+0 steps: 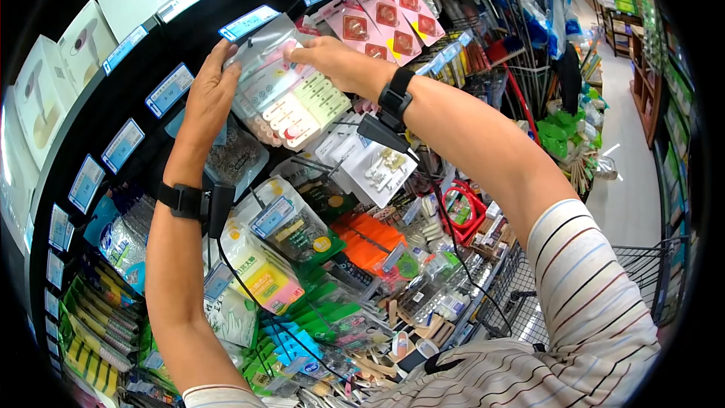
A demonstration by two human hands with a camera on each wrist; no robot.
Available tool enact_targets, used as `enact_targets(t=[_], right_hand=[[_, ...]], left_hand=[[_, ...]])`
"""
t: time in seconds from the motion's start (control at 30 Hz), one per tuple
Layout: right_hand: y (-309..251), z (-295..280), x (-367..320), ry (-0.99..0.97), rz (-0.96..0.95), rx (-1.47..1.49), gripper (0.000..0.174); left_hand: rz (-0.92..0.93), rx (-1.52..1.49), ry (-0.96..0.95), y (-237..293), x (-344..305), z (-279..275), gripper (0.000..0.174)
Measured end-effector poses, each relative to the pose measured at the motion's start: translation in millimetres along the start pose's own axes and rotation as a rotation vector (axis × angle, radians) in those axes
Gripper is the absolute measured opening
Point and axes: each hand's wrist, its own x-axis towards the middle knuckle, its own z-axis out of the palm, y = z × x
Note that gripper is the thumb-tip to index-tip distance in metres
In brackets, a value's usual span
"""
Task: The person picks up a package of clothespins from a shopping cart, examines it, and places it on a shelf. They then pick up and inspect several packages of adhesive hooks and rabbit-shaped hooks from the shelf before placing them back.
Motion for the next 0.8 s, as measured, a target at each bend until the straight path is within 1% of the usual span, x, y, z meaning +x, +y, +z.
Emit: enact_targets(t=[0.07,0.17,0.27,0.37,0.43,0.47,0.57,0.67,0.73,0.77,0.8], right_hand=[[8.5,-3.5,15.4,0.034,0.022,-0.179,0.039],[27.9,0.6,34.1,0.020,-0.029,-0.070,0.042],[33.9,11.0,45.2,0.123,0.006,-0.168,0.043],[51.9,9.9,66.2,0.186,0.011,-0.270,0.047],[51.8,9.4,67.8,0.110,0.005,-0.270,0.048],[52.7,9.7,67.2,0.070,0.003,-0.271,0.049],[42.6,14.7,46.0,0.138,-0.007,-0.364,0.055],[46.2,3.7,43.7,0.191,0.000,-0.543,0.061],[42.6,-6.4,30.4,0.215,-0.006,-0.537,0.060],[41.5,-12.6,20.6,0.229,-0.002,-0.532,0.060],[43.3,-20.0,10.8,0.207,-0.009,-0.431,0.057]], left_hand=[[-0.009,0.005,-0.004,-2.2,-1.1,-1.1,0.050],[-0.006,0.007,-0.026,-5.3,-4.8,-3.9,0.051],[-0.024,0.033,-0.049,-2.2,-15.1,-11.5,0.053],[-0.073,0.071,-0.065,7.2,-29.6,-19.9,0.055],[-0.120,0.111,-0.063,13.7,-39.7,-24.6,0.056],[-0.138,0.116,-0.068,15.6,-44.5,-27.0,0.057],[-0.170,0.127,-0.081,24.6,-55.8,-33.0,0.058],[-0.167,0.110,-0.062,42.5,-65.7,-36.4,0.056],[-0.170,0.079,-0.018,61.4,-75.0,-34.1,0.053],[-0.166,0.017,-0.009,74.0,-79.8,-32.3,0.051],[-0.133,0.022,0.000,88.2,-86.0,-29.2,0.050]])
